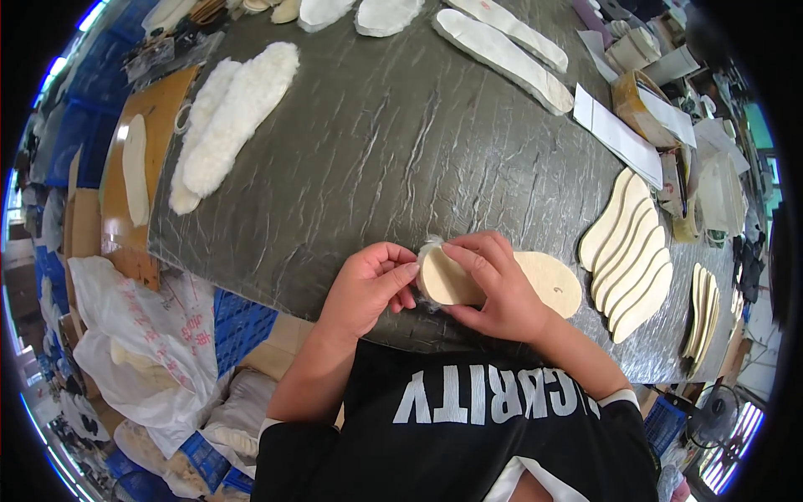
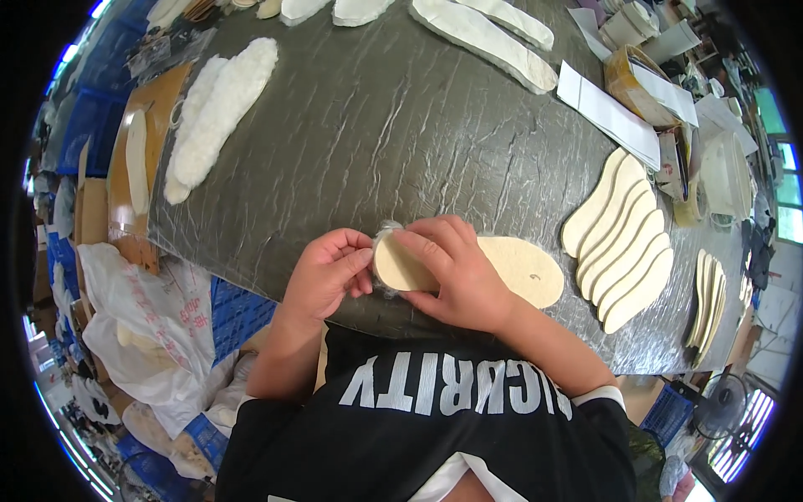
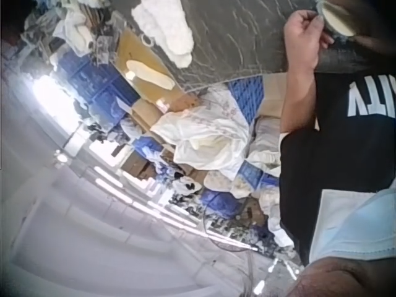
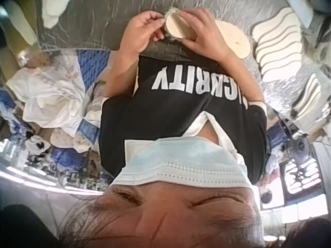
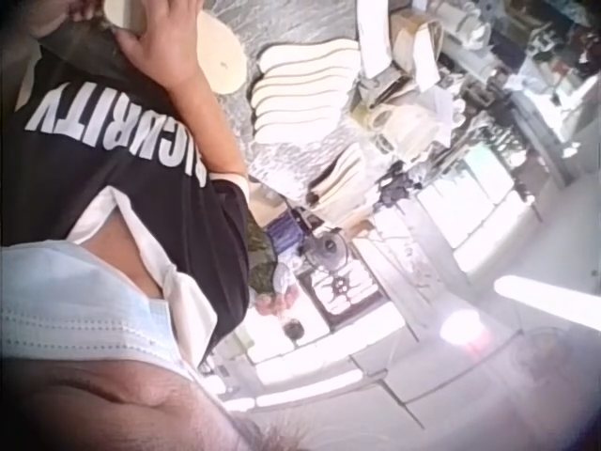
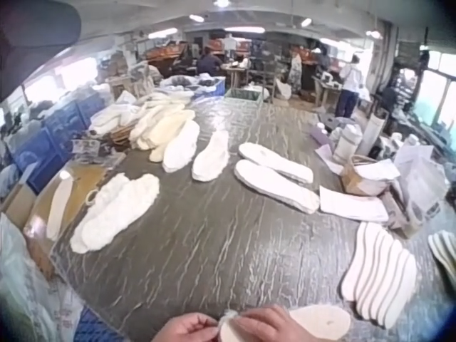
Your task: Manually applying and smoothing fluffy lining onto shoe insoles and organizing them on the work table.
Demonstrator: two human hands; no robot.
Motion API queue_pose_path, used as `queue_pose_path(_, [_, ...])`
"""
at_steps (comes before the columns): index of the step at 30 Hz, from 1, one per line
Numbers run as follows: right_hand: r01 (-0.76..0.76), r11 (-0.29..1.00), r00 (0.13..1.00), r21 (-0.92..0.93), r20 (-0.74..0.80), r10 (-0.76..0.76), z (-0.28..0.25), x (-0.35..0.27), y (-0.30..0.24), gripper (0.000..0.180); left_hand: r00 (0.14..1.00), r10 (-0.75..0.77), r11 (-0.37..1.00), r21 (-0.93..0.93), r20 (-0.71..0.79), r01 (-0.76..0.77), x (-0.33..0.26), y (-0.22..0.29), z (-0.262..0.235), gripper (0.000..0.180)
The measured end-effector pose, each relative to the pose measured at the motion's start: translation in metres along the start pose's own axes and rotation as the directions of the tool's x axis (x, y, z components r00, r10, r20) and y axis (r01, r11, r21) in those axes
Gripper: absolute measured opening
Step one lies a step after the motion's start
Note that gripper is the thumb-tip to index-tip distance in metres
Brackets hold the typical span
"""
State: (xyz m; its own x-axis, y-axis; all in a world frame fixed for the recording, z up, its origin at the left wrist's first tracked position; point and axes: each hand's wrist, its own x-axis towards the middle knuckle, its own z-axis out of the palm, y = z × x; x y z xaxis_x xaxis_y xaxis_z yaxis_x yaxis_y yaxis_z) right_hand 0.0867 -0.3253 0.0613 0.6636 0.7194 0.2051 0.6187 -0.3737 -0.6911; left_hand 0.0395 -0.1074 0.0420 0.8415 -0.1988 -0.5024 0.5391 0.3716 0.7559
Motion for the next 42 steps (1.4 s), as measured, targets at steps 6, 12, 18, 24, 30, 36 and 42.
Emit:
queue_pose_path(6, [-0.038, 0.986, 0.999, 0.163, -0.032, 0.043, -0.002, -0.003, 0.004, 0.076, 0.999, -0.015, 0.985, 0.174, -0.032, 0.021, -0.004, 0.008, 0.004, 0.012])
queue_pose_path(12, [-0.050, 0.965, 0.997, 0.256, -0.042, 0.063, 0.000, -0.010, 0.006, 0.079, 0.994, 0.103, 0.940, 0.330, -0.022, -0.090, 0.001, 0.000, 0.005, 0.008])
queue_pose_path(18, [0.053, 0.987, 0.976, 0.149, -0.215, -0.020, -0.007, -0.014, 0.008, 0.081, 0.985, 0.171, 0.908, 0.393, -0.034, -0.144, 0.004, -0.004, -0.001, 0.007])
queue_pose_path(24, [-0.042, 0.986, 0.999, 0.159, 0.004, 0.042, -0.011, -0.005, 0.005, 0.084, 0.975, 0.200, 0.914, 0.340, 0.101, -0.223, 0.004, 0.000, -0.001, 0.008])
queue_pose_path(30, [-0.117, 0.979, 0.992, 0.164, 0.073, 0.106, -0.013, -0.003, -0.001, 0.084, 0.957, 0.230, 0.881, 0.380, 0.176, -0.282, 0.005, 0.002, 0.000, 0.009])
queue_pose_path(36, [-0.165, 0.971, 0.984, 0.175, 0.103, 0.149, -0.013, -0.001, -0.004, 0.083, 0.947, 0.244, 0.879, 0.366, 0.207, -0.306, 0.005, 0.003, 0.002, 0.008])
queue_pose_path(42, [-0.173, 0.965, 0.982, 0.198, 0.110, 0.154, -0.011, -0.003, 0.000, 0.084, 0.944, 0.245, 0.899, 0.313, 0.221, -0.306, 0.005, 0.005, 0.007, 0.007])
